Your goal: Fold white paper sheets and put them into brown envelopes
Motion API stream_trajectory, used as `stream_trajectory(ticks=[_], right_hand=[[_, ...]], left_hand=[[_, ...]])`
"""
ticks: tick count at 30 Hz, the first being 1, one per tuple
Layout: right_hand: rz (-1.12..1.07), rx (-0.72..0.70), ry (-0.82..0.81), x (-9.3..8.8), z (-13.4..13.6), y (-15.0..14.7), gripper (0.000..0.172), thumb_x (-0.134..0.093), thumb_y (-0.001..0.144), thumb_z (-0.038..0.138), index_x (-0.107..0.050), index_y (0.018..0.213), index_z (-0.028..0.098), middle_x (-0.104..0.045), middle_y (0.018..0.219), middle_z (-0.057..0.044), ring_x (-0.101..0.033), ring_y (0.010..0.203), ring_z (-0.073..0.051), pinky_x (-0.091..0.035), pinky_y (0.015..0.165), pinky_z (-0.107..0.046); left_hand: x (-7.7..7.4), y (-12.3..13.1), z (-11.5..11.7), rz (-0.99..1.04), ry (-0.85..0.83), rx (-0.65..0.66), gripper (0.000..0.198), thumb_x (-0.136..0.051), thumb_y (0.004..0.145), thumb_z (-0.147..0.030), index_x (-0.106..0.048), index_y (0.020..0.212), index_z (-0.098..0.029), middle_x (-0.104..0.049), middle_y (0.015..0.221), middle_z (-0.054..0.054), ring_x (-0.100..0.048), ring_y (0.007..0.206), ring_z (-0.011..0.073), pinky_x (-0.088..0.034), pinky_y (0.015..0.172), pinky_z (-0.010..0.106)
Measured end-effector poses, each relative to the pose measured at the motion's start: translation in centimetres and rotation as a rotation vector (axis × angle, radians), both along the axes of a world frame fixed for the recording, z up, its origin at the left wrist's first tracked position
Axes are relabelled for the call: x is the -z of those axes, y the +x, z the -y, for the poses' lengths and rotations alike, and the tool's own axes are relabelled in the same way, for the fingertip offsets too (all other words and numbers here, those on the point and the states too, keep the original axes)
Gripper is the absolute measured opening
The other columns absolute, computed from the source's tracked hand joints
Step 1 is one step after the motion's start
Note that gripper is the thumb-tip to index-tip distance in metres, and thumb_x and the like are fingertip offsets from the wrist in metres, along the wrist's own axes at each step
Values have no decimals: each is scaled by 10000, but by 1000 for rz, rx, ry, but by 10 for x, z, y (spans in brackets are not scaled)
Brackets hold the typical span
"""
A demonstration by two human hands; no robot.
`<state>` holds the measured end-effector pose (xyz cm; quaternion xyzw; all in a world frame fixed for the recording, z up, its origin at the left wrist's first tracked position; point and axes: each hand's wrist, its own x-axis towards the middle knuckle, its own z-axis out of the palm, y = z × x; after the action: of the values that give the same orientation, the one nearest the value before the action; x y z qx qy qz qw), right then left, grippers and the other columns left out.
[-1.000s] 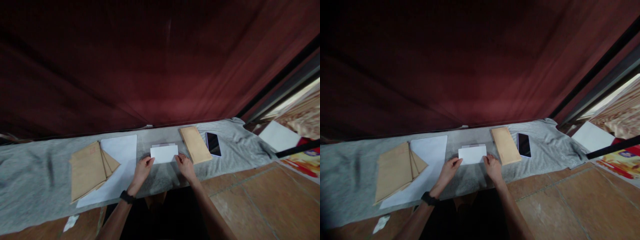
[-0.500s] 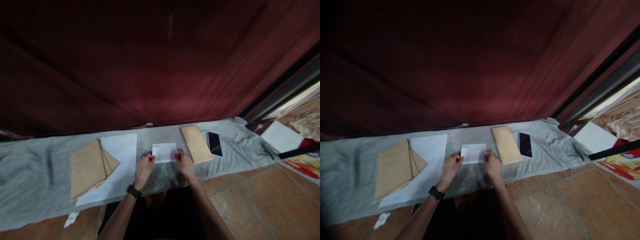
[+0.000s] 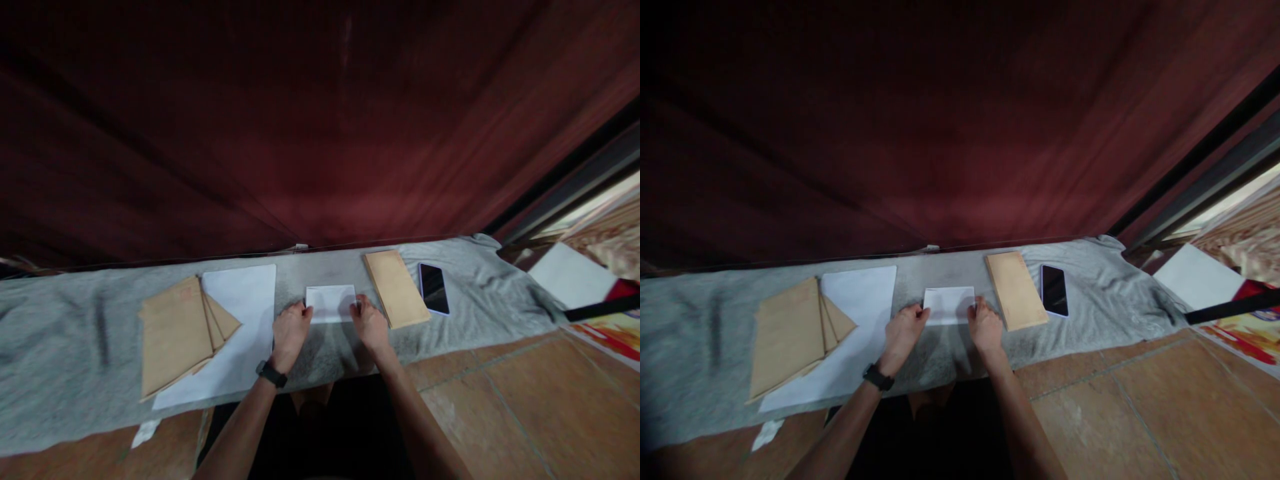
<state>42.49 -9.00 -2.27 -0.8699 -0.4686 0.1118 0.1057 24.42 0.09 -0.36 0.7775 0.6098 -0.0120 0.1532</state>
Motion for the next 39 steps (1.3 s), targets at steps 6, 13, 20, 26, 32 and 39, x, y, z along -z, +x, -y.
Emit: stream_trajectory(ticks=[6,13,20,26,32,39], right_hand=[[82,-14,12,-6,-3,-5,293,-437,1043,322,-539,1284,193,-745,1105,-107,-732,947,-210,-481,776,-273],[128,-22,13,-5,-5,-4,295,-427,1044,328,-526,1291,200,-711,1154,-110,-723,940,-203,-479,754,-274],[136,-16,4,-4,-4,-5,300,-415,1048,337,-510,1301,206,-692,1171,-102,-716,939,-201,-476,741,-271],[137,-29,16,0,-3,-4,330,-406,1053,357,-498,1327,199,-678,1201,-116,-705,967,-203,-475,764,-272],[133,-28,24,2,-2,-4,342,-393,1055,365,-505,1334,201,-675,1215,-116,-696,986,-191,-473,793,-263],[134,-9,61,-5,-2,-7,356,-381,1046,315,-538,1341,190,-685,1175,-122,-692,952,-218,-483,804,-313]], left_hand=[[-1,2,-2,-24,46,14,372,-457,999,-455,-734,982,-208,-765,924,103,-727,896,255,-505,747,323],[-1,4,-2,-43,79,30,378,-454,1003,-446,-735,1010,-194,-760,900,112,-727,898,266,-520,757,336],[0,2,0,-26,130,60,360,-431,1017,-403,-712,1029,-179,-741,886,107,-718,871,265,-527,733,340],[4,9,8,72,372,241,274,-463,989,-237,-657,1158,-144,-674,1208,144,-628,1132,289,-500,968,415],[31,30,21,219,401,490,461,-422,1020,-298,-488,1441,-122,-403,1585,135,-335,1483,287,-324,1203,451],[46,31,25,185,352,454,527,-359,1031,-345,-392,1527,-169,-348,1618,112,-258,1522,254,-252,1239,489]])
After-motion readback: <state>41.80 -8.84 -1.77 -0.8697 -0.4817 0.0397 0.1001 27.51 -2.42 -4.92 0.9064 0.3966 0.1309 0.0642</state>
